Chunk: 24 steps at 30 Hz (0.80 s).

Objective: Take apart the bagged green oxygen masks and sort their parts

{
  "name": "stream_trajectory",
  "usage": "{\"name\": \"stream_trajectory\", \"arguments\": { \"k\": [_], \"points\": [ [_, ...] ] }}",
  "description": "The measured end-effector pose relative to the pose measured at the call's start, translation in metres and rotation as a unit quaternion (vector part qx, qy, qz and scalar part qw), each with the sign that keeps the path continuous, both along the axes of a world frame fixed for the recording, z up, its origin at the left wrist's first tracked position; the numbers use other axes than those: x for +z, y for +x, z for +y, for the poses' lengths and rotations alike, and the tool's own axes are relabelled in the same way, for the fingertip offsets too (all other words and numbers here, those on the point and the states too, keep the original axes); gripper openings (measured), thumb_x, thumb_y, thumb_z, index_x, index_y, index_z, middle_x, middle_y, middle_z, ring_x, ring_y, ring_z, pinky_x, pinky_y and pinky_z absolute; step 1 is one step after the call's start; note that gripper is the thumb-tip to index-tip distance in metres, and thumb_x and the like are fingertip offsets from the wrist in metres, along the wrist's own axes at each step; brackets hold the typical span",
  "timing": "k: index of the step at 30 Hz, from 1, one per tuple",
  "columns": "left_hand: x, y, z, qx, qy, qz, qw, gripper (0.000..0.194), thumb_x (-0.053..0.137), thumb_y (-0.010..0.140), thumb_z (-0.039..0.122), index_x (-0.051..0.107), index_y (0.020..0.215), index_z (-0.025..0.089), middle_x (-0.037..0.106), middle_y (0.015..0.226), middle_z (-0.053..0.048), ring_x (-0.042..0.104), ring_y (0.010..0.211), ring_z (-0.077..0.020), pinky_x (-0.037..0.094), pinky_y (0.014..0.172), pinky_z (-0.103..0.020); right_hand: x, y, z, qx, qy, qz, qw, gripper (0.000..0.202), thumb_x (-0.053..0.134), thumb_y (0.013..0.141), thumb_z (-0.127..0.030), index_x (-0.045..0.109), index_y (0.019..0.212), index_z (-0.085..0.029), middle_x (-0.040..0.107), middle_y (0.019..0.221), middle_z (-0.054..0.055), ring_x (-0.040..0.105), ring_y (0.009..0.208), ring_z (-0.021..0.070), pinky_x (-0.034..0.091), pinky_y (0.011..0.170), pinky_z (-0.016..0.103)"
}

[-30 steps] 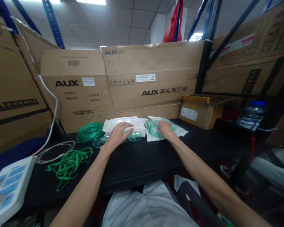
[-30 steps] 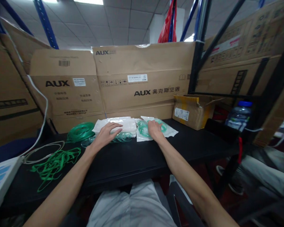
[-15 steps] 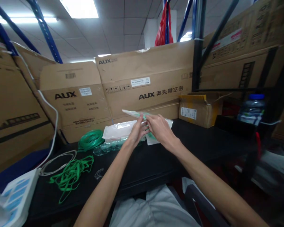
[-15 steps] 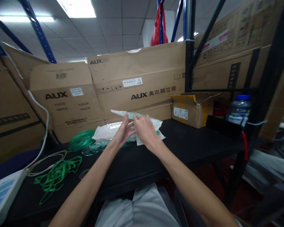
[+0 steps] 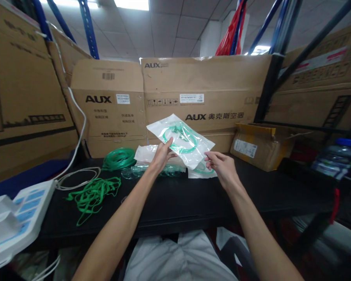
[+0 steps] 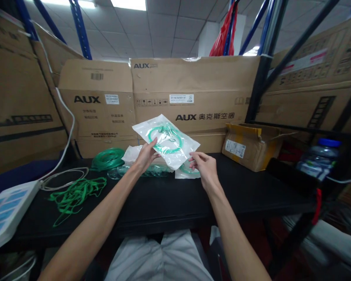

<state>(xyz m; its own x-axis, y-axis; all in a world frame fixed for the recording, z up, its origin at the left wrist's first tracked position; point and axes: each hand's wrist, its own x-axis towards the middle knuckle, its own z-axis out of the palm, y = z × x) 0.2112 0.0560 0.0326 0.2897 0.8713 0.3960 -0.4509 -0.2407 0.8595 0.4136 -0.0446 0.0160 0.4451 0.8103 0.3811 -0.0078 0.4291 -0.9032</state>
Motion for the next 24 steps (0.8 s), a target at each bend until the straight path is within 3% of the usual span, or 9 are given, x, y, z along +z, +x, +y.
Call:
{"name": "stream_trajectory", "arguments": {
  "k": [4,7,13,18,21,24],
  "points": [
    [-0.004,0.003,0.000,-0.021,0.006,0.019,1.000,0.054,0.073,0.079,0.058,0.065,0.109,0.014,0.074,0.104,-0.012,0.070,0.088,-0.0222,0.052,0.061,-0.024,-0.009,-0.003,0.005,0.028,-0.027,0.021,0.999,0.036,0.085,0.065,-0.041,0.068,0.064,-0.010,0.060,0.055,0.000,0.040,0.035,0.0033,0.024,0.034,0.019],
    [-0.006,0.003,0.000,-0.033,0.010,0.039,0.999,0.057,0.066,0.083,0.063,0.066,0.110,0.013,0.074,0.108,-0.014,0.070,0.092,-0.0243,0.054,0.061,-0.026,-0.012,-0.004,0.005,0.053,-0.047,0.047,0.996,0.034,0.089,0.062,-0.036,0.068,0.066,-0.008,0.060,0.055,0.000,0.037,0.033,0.0014,0.019,0.031,0.017],
    [-0.010,0.003,0.000,-0.042,0.008,0.081,0.996,0.053,0.067,0.086,0.058,0.068,0.115,0.014,0.073,0.116,-0.015,0.069,0.103,-0.0262,0.058,0.072,-0.029,-0.009,-0.007,0.007,0.150,-0.065,0.138,0.977,0.021,0.084,0.066,-0.017,0.070,0.081,-0.014,0.066,0.069,0.000,0.047,0.044,0.0031,0.040,0.037,0.011],
    [-0.014,0.003,0.001,-0.040,-0.017,0.089,0.995,0.051,0.059,0.091,0.059,0.071,0.110,0.013,0.074,0.114,-0.017,0.070,0.104,-0.0282,0.060,0.082,-0.037,-0.010,-0.013,0.016,0.208,-0.083,0.190,0.956,0.012,0.073,0.077,-0.013,0.067,0.086,-0.018,0.065,0.073,0.000,0.046,0.045,0.0037,0.042,0.037,0.011],
    [-0.016,0.002,0.005,-0.013,-0.041,0.076,0.996,0.051,0.048,0.097,0.058,0.071,0.108,0.014,0.074,0.112,-0.016,0.070,0.105,-0.0281,0.060,0.085,-0.040,-0.012,-0.010,0.019,0.214,-0.102,0.197,0.951,0.005,0.071,0.082,-0.017,0.068,0.087,-0.016,0.063,0.070,0.000,0.047,0.044,0.0047,0.043,0.036,0.012],
    [-0.017,0.002,0.010,0.047,-0.066,0.055,0.995,0.045,0.045,0.100,0.050,0.071,0.102,0.013,0.076,0.108,-0.016,0.071,0.102,-0.0271,0.059,0.086,-0.040,-0.008,-0.003,0.014,0.211,-0.111,0.190,0.953,0.007,0.074,0.079,-0.017,0.067,0.080,-0.017,0.061,0.068,-0.002,0.049,0.045,0.0042,0.046,0.039,0.012]
  ]
}}
